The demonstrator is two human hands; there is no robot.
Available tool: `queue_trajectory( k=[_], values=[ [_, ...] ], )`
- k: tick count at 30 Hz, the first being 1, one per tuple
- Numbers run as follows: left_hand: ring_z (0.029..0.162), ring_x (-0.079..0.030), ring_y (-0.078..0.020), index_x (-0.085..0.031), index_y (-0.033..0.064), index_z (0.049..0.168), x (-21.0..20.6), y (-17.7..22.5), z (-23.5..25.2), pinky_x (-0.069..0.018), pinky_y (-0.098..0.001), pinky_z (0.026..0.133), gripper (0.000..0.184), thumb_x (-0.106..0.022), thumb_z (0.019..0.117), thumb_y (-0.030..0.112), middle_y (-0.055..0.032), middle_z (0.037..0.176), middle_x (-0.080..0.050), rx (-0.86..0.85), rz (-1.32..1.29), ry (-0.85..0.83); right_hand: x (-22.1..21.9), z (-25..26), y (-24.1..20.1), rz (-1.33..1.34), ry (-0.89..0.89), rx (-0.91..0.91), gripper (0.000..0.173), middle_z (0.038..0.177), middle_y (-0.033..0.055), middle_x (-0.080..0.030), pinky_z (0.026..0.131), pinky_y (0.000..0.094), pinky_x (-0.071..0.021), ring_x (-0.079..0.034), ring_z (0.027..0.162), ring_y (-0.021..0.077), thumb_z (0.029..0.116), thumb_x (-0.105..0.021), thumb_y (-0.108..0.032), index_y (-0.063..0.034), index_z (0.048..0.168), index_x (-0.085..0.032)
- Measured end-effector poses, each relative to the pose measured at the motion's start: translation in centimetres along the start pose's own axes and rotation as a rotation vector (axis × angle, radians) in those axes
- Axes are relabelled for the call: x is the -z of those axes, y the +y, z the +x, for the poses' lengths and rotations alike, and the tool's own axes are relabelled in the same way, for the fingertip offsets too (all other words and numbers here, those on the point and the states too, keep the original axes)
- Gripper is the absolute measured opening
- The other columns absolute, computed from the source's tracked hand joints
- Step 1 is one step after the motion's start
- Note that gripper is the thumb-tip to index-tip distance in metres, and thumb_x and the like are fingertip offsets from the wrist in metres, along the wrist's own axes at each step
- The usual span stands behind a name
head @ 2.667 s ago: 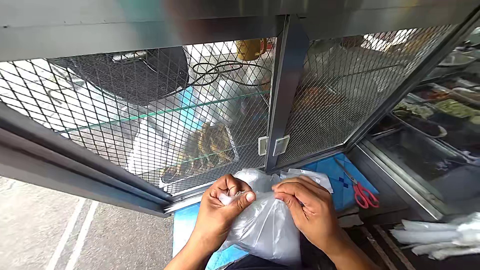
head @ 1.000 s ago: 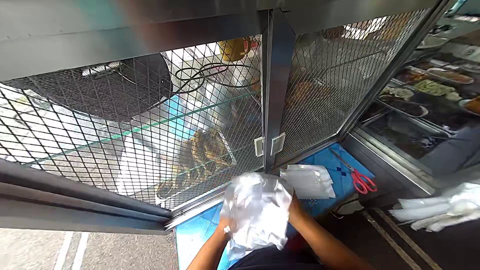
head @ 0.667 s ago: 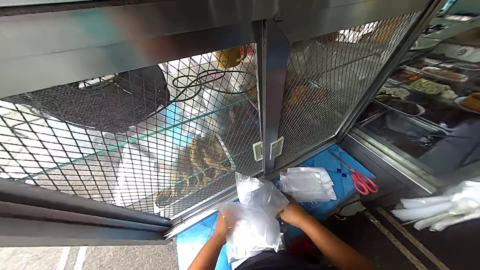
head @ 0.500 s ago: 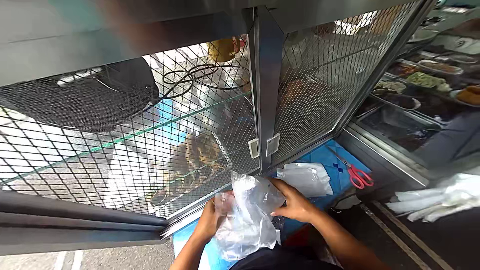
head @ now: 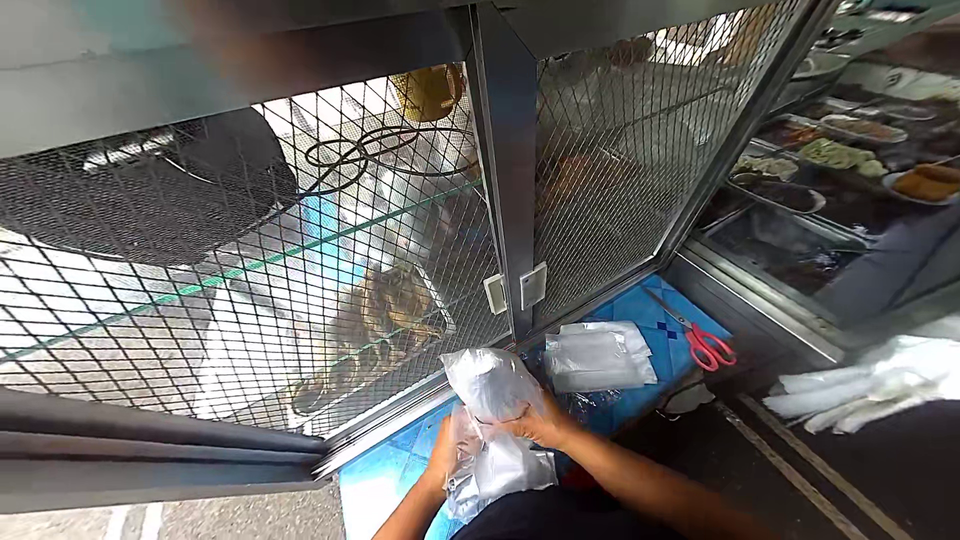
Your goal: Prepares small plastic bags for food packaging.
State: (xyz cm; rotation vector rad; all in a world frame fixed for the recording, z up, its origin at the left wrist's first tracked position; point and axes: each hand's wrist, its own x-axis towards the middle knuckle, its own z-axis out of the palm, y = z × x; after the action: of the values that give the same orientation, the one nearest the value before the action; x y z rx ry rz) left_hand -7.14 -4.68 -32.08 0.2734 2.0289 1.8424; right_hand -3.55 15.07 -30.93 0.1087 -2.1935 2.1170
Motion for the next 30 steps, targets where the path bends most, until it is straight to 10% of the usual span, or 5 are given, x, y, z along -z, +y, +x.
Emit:
queue_trajectory(
  k=[5,10,21,26,30],
  values=[
    [0.095,-0.065,-0.0049,-0.057,-0.0095,0.121,-2.3,-2.2,0.3,-0.0540,-0.0227,0.089,0.028,-0.051,0.0993,0.008,-0.0087,0.103,-0.069,0.089,0.028,0.040,1.1,1.3,1.7,-0.207,-0.130,-0.155,0.094,0.133,0.0175,-0.064,0.113,0.0294,-0.0448,-0.059,0.126,0.0151,0.0632,-0.096,-0.026,0.0089,0.139,-0.051],
    [0.114,-0.066,-0.0332,-0.055,-0.0101,0.133,-5.3,-1.3,2.3,-0.0497,-0.0474,0.104,0.045,-0.062,0.0982,0.017,-0.0257,0.117,-0.069,0.149,0.614,0.014,4.0,3.3,0.9,-0.382,-0.290,-0.309,0.089,0.136,0.0201,-0.061,0.116,0.0360,-0.0419,-0.057,0.130,0.0211,0.0694,-0.093,-0.029,0.0070,0.140,-0.052],
    [0.114,-0.068,-0.0274,-0.051,-0.0056,0.144,-2.1,1.8,2.7,-0.0503,-0.0459,0.105,0.055,-0.066,0.0954,0.016,-0.0215,0.123,-0.069,-0.002,0.530,-0.130,5.9,3.5,0.3,-0.542,-0.299,-0.288,0.086,0.144,0.0221,-0.056,0.120,0.0350,-0.0358,-0.052,0.138,0.0226,0.0786,-0.088,-0.029,0.0083,0.145,-0.047],
    [0.050,-0.053,-0.0032,-0.049,-0.0017,0.147,0.4,7.3,0.6,-0.0503,-0.0225,0.051,0.065,-0.073,0.0919,0.022,0.0040,0.064,-0.062,-0.422,0.320,0.200,7.4,2.1,-2.6,-0.538,-0.112,-0.163,0.097,0.161,0.0236,-0.036,0.121,0.0463,-0.0363,-0.040,0.148,0.0317,0.0778,-0.082,-0.007,0.0002,0.159,-0.029],
    [0.049,-0.053,-0.0018,-0.047,0.0040,0.150,1.4,12.2,-1.0,-0.0502,-0.0189,0.049,0.062,-0.071,0.0965,0.024,0.0051,0.062,-0.059,-0.823,0.389,0.309,7.9,0.0,-10.4,-0.638,0.356,0.377,0.056,0.150,0.0140,-0.053,0.109,0.0464,-0.0515,-0.056,0.134,0.0254,0.0933,-0.068,-0.011,-0.0049,0.147,-0.052]
  ],
)
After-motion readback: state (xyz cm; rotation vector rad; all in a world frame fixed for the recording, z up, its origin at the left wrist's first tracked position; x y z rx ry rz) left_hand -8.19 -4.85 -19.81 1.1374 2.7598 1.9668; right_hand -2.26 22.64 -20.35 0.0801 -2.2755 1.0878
